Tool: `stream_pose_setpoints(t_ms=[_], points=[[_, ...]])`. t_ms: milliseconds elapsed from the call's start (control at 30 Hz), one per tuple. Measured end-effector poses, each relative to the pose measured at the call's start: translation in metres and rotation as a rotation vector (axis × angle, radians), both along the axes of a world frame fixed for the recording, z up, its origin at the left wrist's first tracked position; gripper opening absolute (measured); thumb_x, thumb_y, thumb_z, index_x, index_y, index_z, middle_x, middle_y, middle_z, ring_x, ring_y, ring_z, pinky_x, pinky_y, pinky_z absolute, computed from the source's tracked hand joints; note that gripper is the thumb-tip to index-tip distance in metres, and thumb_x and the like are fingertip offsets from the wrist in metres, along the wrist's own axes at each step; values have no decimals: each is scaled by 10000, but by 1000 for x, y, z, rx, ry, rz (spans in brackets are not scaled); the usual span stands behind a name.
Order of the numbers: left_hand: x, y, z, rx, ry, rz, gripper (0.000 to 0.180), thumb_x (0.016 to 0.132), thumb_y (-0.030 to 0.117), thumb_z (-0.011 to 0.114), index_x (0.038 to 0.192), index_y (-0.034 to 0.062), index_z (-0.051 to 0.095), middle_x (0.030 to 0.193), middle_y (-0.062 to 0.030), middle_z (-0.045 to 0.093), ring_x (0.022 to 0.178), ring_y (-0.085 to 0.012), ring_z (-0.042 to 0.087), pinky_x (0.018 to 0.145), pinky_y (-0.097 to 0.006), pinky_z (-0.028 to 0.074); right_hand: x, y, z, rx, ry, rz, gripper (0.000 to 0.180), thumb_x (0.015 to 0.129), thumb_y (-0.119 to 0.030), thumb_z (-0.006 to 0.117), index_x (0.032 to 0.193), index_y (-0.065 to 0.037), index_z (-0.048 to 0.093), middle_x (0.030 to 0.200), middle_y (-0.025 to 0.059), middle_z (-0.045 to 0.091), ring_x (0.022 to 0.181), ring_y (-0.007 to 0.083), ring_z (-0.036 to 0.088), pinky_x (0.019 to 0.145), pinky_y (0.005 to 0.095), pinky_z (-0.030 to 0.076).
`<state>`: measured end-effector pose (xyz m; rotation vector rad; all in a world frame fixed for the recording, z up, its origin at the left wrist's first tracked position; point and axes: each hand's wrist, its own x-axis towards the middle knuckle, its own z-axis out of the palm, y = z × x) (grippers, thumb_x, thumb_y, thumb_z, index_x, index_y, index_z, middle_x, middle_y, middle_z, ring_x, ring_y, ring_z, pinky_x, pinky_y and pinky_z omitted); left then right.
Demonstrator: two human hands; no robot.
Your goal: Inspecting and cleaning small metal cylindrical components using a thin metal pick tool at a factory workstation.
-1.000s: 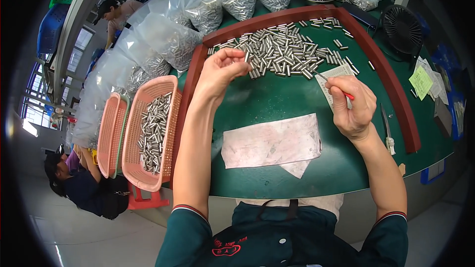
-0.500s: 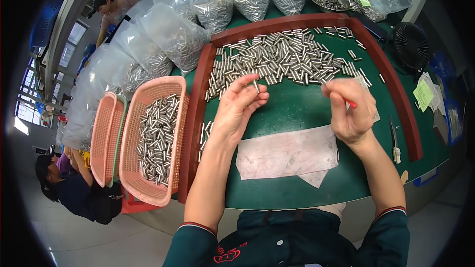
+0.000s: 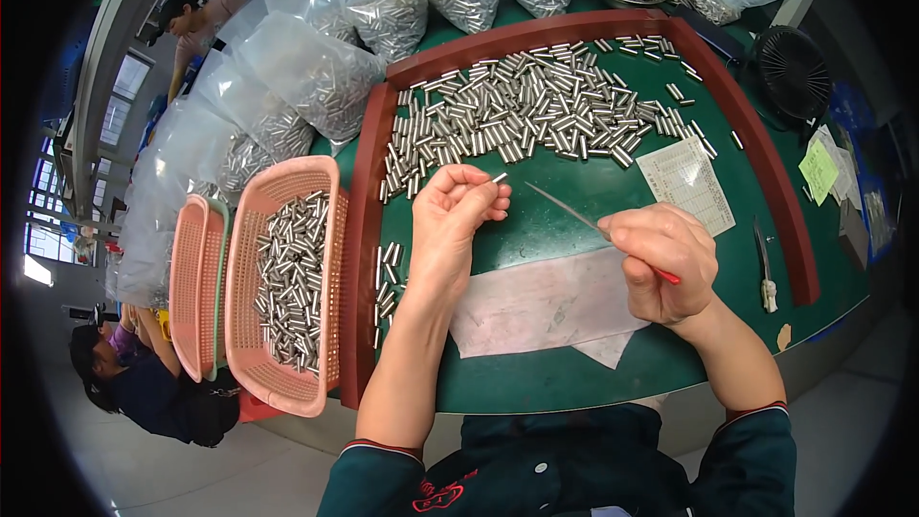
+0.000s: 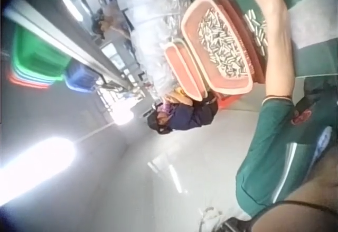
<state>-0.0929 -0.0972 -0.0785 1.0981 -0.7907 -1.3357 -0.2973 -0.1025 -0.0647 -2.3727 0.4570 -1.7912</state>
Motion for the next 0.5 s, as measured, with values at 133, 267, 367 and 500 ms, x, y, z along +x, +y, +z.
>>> stream_pose_setpoints(t_ms=[133,267,367,500], points=[[-6,3,3,57,7,-33,61,802,28,574,827,14,520,765,-121,622,637,-133,592,611,-235,492,0,4,2,8,62,-14,136,811,-149,606,879,-40,560,739,77,609,548,179,580,468,247,436],[-7,3,1,62,21,-55,57,800,34,576,808,12,524,758,-125,621,640,-143,597,610,-241,495,0,2,-1,25,72,-27,138,804,-145,609,877,-40,559,736,80,609,545,183,579,465,250,434],[-7,2,0,68,19,-50,58,802,40,575,804,13,524,755,-125,620,638,-144,598,609,-244,498,-1,1,-2,37,68,-17,135,799,-140,612,871,-39,559,729,80,608,542,185,578,460,252,429],[-7,3,0,66,6,-56,54,804,41,569,800,13,523,753,-124,620,632,-143,597,606,-245,499,0,1,-3,26,66,-12,132,797,-136,613,865,-38,558,721,80,607,534,183,573,455,255,425]])
